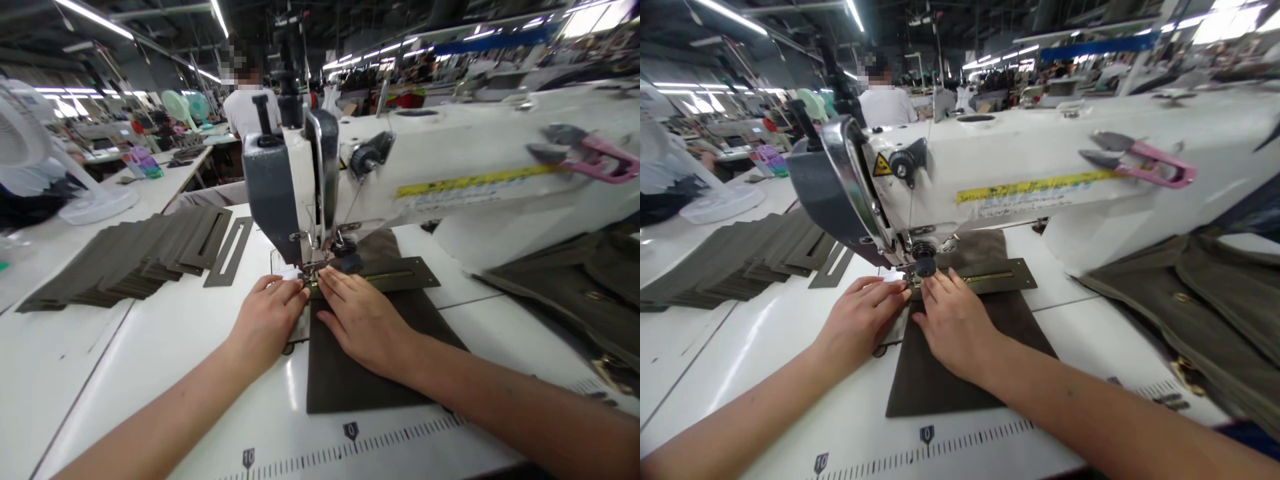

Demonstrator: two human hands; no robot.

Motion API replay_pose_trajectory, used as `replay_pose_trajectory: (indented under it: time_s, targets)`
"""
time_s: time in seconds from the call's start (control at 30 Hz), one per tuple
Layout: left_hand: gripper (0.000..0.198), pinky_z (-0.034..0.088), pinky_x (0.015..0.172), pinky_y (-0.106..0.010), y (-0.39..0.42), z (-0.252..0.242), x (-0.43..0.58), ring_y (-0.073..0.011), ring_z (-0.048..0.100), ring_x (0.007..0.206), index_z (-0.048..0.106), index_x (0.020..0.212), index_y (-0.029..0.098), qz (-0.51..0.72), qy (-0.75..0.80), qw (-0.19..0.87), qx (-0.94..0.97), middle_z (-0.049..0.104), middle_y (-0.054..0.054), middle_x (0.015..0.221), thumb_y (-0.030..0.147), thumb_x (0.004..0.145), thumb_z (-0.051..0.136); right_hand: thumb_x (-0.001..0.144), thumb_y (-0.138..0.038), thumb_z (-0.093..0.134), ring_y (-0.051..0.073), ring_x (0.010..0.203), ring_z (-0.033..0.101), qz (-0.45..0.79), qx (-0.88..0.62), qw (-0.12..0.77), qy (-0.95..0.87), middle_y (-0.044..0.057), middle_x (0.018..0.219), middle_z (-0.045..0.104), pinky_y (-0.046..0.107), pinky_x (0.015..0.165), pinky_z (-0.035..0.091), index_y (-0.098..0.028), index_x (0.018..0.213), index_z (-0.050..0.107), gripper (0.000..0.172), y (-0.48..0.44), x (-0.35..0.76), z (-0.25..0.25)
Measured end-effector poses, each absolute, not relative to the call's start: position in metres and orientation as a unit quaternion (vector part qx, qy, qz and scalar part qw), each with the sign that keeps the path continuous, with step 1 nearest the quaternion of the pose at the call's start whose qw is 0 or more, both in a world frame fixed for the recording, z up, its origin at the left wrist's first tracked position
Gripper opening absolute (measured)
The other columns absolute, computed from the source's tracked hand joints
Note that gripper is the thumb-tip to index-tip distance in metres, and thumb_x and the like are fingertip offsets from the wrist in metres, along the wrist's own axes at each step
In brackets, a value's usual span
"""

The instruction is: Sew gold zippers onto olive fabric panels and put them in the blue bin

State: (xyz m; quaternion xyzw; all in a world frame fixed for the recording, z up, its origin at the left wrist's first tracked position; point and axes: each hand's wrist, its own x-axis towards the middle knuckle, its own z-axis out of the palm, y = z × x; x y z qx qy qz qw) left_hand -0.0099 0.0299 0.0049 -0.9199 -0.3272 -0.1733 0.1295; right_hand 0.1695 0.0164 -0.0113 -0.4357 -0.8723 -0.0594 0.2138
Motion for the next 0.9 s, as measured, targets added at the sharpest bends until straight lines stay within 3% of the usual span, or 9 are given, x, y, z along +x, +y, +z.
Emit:
replay_pose_trajectory:
  time_s: [0.27,0.5,0.7,0.9]
  targets:
    - [0.022,0.043,0.083,-0.039,0.030,0.003,-0.011,-0.0209,0.060,0.086,0.062,0.096,0.013,-0.184,-0.328,0.109,-0.920,0.065,-0.008,0.096,0.021,0.089,0.041,0.087,-0.028,0.044,0.029,0.119,0.041,-0.041,-0.444,0.151,-0.882,0.019,0.128,0.047,0.043,0.101,0.031,0.002,0.121,0.049,0.045,0.017,0.169,-0.008]
    - [0.023,0.043,0.082,-0.039,0.033,0.007,-0.007,-0.0218,0.060,0.087,0.062,0.096,0.013,-0.169,-0.323,0.103,-0.925,0.065,-0.009,0.093,0.021,0.089,0.041,0.088,-0.029,0.043,0.028,0.122,0.037,-0.027,-0.443,0.151,-0.883,0.022,0.131,0.043,0.044,0.101,0.030,0.001,0.122,0.047,0.046,0.018,0.170,-0.007]
    - [0.021,0.044,0.081,-0.038,0.038,0.005,-0.007,-0.0218,0.060,0.084,0.063,0.092,0.013,-0.175,-0.318,0.111,-0.925,0.066,-0.008,0.090,0.019,0.087,0.043,0.087,-0.027,0.046,0.029,0.120,0.039,-0.028,-0.441,0.149,-0.884,0.023,0.125,0.048,0.043,0.100,0.031,0.004,0.120,0.048,0.046,0.024,0.170,-0.008]
    - [0.019,0.045,0.078,-0.037,0.042,0.003,-0.007,-0.0215,0.060,0.080,0.063,0.088,0.012,-0.182,-0.323,0.125,-0.920,0.066,-0.009,0.088,0.013,0.085,0.044,0.086,-0.025,0.045,0.029,0.112,0.045,-0.024,-0.426,0.167,-0.889,0.019,0.116,0.054,0.044,0.096,0.036,-0.001,0.111,0.055,0.036,0.029,0.169,-0.008]
